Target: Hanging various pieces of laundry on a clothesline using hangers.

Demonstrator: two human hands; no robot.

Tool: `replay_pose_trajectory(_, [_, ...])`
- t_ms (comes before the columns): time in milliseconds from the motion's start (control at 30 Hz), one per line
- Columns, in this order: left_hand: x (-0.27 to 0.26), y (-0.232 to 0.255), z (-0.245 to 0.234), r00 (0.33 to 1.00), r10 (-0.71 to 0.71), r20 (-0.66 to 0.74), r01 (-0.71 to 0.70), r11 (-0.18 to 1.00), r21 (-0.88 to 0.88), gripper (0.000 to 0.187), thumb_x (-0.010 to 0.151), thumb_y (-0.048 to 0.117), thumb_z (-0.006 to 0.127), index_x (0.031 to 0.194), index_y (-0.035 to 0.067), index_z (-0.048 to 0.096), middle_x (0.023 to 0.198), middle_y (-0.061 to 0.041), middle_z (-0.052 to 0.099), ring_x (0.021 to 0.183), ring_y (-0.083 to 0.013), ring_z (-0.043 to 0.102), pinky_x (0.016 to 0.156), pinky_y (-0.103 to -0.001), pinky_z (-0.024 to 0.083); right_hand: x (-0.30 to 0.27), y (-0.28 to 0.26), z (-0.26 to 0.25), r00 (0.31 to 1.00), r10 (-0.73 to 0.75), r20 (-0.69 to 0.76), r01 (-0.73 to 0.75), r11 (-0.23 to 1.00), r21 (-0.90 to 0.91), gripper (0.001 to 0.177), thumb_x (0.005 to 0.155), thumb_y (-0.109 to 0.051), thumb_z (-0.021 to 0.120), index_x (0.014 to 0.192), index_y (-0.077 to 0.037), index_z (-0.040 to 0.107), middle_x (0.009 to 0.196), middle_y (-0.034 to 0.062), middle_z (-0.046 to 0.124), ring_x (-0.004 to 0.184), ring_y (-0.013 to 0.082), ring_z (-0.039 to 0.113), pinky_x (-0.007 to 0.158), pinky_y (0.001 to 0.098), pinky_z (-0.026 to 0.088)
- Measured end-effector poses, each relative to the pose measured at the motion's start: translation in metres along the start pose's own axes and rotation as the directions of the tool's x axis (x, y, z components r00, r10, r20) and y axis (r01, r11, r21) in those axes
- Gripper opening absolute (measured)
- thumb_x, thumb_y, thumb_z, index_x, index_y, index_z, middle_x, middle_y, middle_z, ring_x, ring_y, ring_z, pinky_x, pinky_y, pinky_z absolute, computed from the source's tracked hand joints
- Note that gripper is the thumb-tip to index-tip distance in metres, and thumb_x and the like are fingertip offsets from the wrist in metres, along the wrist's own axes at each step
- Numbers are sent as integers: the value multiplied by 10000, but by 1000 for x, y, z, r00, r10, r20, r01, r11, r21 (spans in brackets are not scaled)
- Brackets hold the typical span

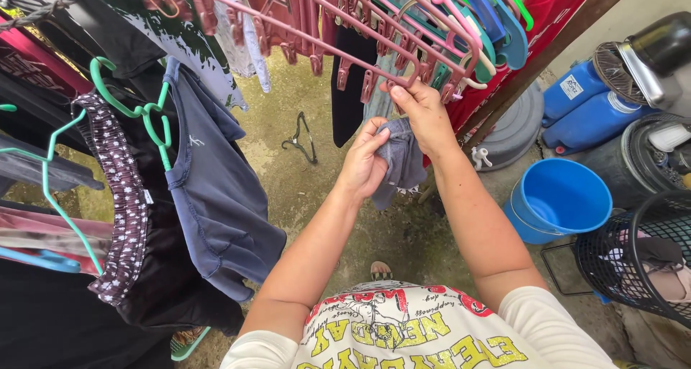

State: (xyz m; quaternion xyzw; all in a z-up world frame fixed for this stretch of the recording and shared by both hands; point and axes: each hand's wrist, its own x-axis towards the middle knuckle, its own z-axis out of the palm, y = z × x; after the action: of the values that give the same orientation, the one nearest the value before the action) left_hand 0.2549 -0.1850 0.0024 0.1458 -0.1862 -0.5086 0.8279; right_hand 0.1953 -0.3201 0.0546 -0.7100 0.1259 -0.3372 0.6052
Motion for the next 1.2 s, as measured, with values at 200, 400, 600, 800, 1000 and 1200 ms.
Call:
replay_pose_trajectory(200, [2,-7,-14,999,38,26,-38,999,9,72,1050,65,571,1119,51,557,1088,-81,680,1025,-166,675,976,-367,540,-1,3,1,996,47,77,-60,984,170,246,1010,-143,664,1215,-17,716,1127,25,732,1052,111,662,976,296,524])
replay_pose_trajectory(400, [-1,0,-1,991,132,-1,-132,990,55,104,1038,56,592,1136,69,558,1095,-56,668,1035,-145,655,974,-354,526,-2,5,2,992,98,84,-112,978,178,227,985,-133,694,1171,-10,729,1090,49,746,1027,132,678,955,305,533])
replay_pose_trajectory(600, [4,-9,-17,969,246,-37,-240,964,117,119,1055,84,597,1163,95,548,1091,-6,618,1050,-109,595,981,-320,477,-8,11,10,990,117,83,-133,964,230,231,988,-151,684,1181,-29,724,1125,61,735,1072,151,669,1002,334,505])
replay_pose_trajectory(800, [-39,-17,-98,939,328,105,-207,295,933,307,986,285,714,1177,66,614,1116,-73,617,1062,-205,594,970,-352,481,2,24,-2,999,33,36,-42,957,287,278,1034,-209,617,1233,-17,631,1193,76,691,1134,169,644,1069,350,476])
replay_pose_trajectory(1000, [-106,-9,-162,971,-1,240,-216,-436,873,380,790,349,790,1091,120,755,1237,-102,660,1285,-364,445,1071,-570,245,5,20,-9,996,23,82,-53,921,386,316,1092,-282,529,1226,-5,603,1119,65,654,992,182,630,960,336,484])
replay_pose_trajectory(1200, [-117,40,-157,919,320,229,51,-674,737,176,738,172,737,906,167,787,1144,-83,684,1284,-366,486,1105,-620,242,13,26,-16,997,72,-5,-57,832,552,302,1053,-284,571,1187,-14,585,1022,65,643,895,173,613,835,355,531])
